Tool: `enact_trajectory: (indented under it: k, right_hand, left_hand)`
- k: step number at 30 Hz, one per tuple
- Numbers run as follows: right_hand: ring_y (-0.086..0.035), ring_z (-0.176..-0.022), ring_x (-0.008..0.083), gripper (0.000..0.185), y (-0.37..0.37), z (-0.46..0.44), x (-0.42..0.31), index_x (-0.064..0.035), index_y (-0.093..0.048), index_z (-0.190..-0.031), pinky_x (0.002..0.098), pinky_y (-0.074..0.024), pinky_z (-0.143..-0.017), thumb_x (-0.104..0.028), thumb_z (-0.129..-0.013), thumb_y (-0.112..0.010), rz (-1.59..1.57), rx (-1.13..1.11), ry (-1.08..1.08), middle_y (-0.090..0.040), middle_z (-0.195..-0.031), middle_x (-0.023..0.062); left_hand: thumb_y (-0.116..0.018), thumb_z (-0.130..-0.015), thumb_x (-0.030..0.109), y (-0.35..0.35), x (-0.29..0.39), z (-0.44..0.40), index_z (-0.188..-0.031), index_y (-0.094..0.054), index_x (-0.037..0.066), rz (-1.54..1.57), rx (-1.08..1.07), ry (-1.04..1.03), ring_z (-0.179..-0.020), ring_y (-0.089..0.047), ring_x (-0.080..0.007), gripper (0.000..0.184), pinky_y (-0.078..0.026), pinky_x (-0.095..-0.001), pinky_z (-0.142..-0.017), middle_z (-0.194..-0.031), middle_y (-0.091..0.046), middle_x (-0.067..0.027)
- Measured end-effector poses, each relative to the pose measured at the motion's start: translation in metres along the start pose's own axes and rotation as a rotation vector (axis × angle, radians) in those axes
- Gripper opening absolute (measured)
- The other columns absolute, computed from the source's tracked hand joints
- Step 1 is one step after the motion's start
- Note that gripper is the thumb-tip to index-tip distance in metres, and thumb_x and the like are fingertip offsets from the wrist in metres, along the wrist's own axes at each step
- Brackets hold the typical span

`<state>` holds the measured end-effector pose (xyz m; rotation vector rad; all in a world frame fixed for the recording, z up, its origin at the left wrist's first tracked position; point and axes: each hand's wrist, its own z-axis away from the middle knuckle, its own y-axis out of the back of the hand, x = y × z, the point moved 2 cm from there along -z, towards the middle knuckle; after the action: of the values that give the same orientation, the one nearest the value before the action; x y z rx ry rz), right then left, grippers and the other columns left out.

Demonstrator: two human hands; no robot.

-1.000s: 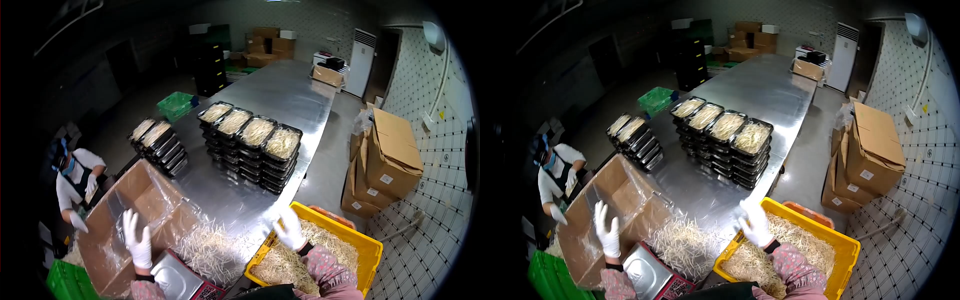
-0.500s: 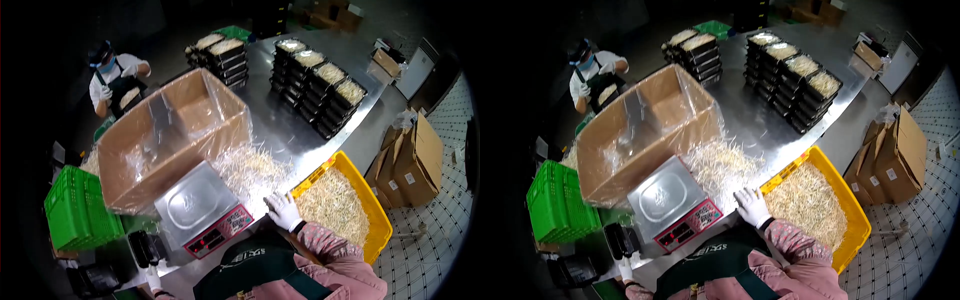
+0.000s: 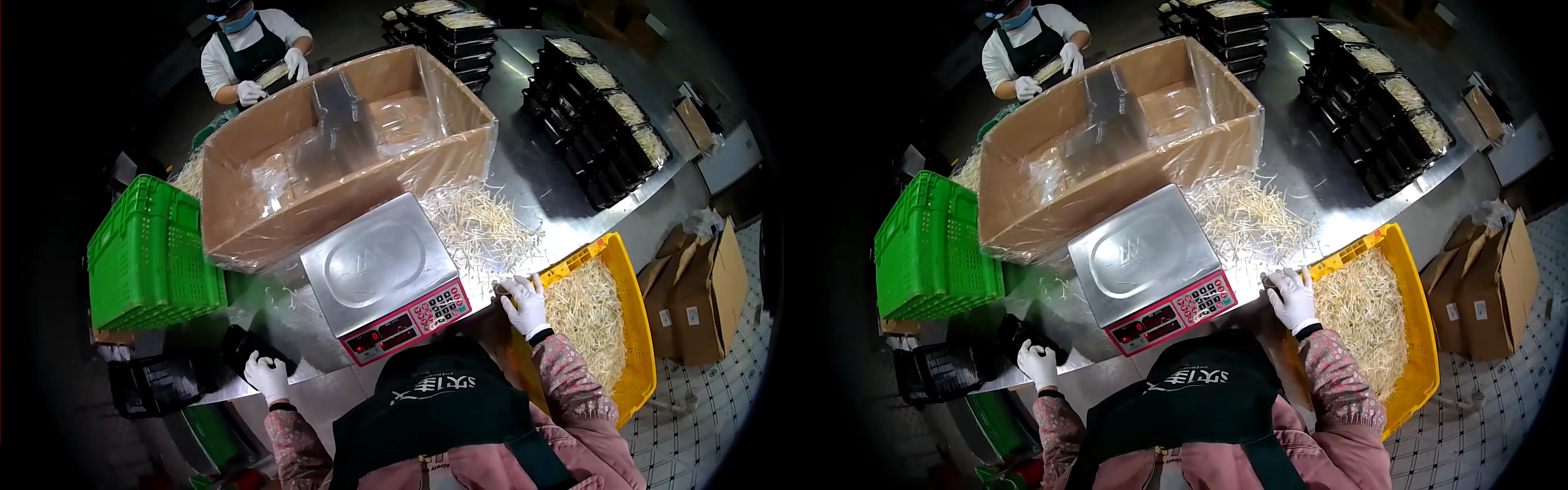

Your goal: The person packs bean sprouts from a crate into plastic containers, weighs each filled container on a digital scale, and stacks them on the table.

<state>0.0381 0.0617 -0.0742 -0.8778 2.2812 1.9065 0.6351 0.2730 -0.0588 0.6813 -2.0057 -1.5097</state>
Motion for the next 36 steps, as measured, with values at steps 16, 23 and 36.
enact_trajectory:
  k: [16,23,36]
  right_hand:
    - [-0.059,-0.110,0.0237,0.023,0.002,0.005,0.000,-0.0153,-0.071,-0.108,0.0537,-0.0312,-0.114,-0.024,-0.087,-0.067,-0.048,0.081,0.005,-0.067,-0.097,0.0029]
    - [-0.053,-0.127,0.0297,0.047,0.014,0.007,-0.009,-0.0144,-0.060,-0.132,0.0525,-0.0323,-0.113,-0.026,-0.087,-0.068,-0.103,0.239,-0.044,-0.059,-0.133,0.0104]
    - [-0.048,-0.133,0.0365,0.064,0.106,0.187,0.012,-0.0078,-0.051,-0.141,0.0451,-0.0408,-0.110,-0.021,-0.082,-0.073,-0.156,0.444,-0.435,-0.048,-0.145,0.0203]
  left_hand:
    - [-0.059,-0.097,0.048,0.004,-0.002,-0.042,-0.095,-0.074,0.000,0.038,0.012,0.073,-0.076,-0.067,-0.0432,0.050,-0.053,-0.0490,-0.070,-0.085,-0.071,-0.0234]
    - [-0.057,-0.103,0.029,0.079,0.106,-0.136,-0.126,-0.063,-0.006,0.395,0.384,-0.290,-0.118,-0.059,-0.0362,0.043,-0.045,-0.0368,-0.104,-0.131,-0.061,-0.0264]
    - [-0.072,-0.084,0.016,-0.038,0.561,0.045,-0.128,-0.061,0.004,0.303,-0.285,-1.554,-0.133,-0.048,-0.0353,0.047,-0.019,-0.0594,-0.119,-0.129,-0.061,-0.0158]
